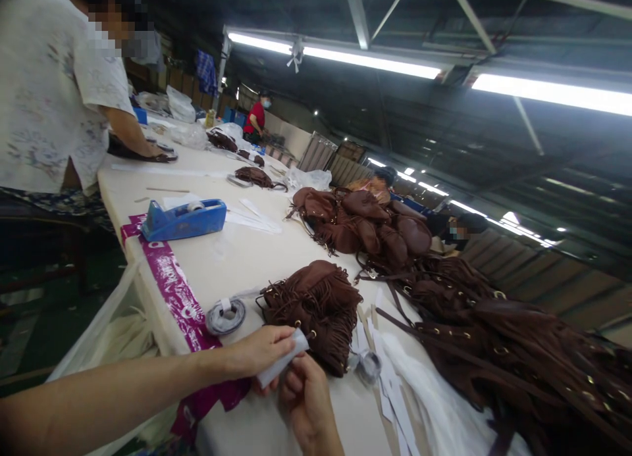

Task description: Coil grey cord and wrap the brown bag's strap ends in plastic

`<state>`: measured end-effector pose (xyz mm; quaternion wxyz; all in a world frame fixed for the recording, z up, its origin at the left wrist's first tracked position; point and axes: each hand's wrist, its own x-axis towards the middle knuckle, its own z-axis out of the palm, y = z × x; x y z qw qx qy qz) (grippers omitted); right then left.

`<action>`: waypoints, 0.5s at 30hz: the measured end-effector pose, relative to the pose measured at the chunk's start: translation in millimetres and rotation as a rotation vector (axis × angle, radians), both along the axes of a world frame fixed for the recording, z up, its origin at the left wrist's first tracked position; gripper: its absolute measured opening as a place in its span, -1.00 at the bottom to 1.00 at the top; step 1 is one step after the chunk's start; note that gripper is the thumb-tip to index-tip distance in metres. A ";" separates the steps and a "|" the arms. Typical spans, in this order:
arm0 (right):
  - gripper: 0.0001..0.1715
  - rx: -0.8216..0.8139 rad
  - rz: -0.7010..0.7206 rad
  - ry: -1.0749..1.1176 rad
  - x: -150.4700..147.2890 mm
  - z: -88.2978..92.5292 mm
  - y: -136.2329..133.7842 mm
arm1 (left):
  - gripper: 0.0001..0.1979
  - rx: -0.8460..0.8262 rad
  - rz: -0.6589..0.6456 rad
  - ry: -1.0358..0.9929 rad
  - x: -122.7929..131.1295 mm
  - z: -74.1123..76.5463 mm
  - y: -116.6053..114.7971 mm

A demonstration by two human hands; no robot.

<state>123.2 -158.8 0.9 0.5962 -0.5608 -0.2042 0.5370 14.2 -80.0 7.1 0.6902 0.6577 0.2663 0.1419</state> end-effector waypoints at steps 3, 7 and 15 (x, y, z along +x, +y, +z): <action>-0.54 0.025 -0.005 0.208 0.3 -1.4 2.6 | -0.72 0.100 -0.034 0.043 -9.4 12.2 3.6; -0.49 -0.002 -0.087 0.306 -0.3 -7.5 7.7 | -0.32 0.146 0.049 0.099 -23.9 16.7 6.5; -0.40 0.039 0.003 0.321 -3.3 -6.8 8.7 | -0.61 -0.085 0.231 -0.157 -24.1 -16.4 -10.7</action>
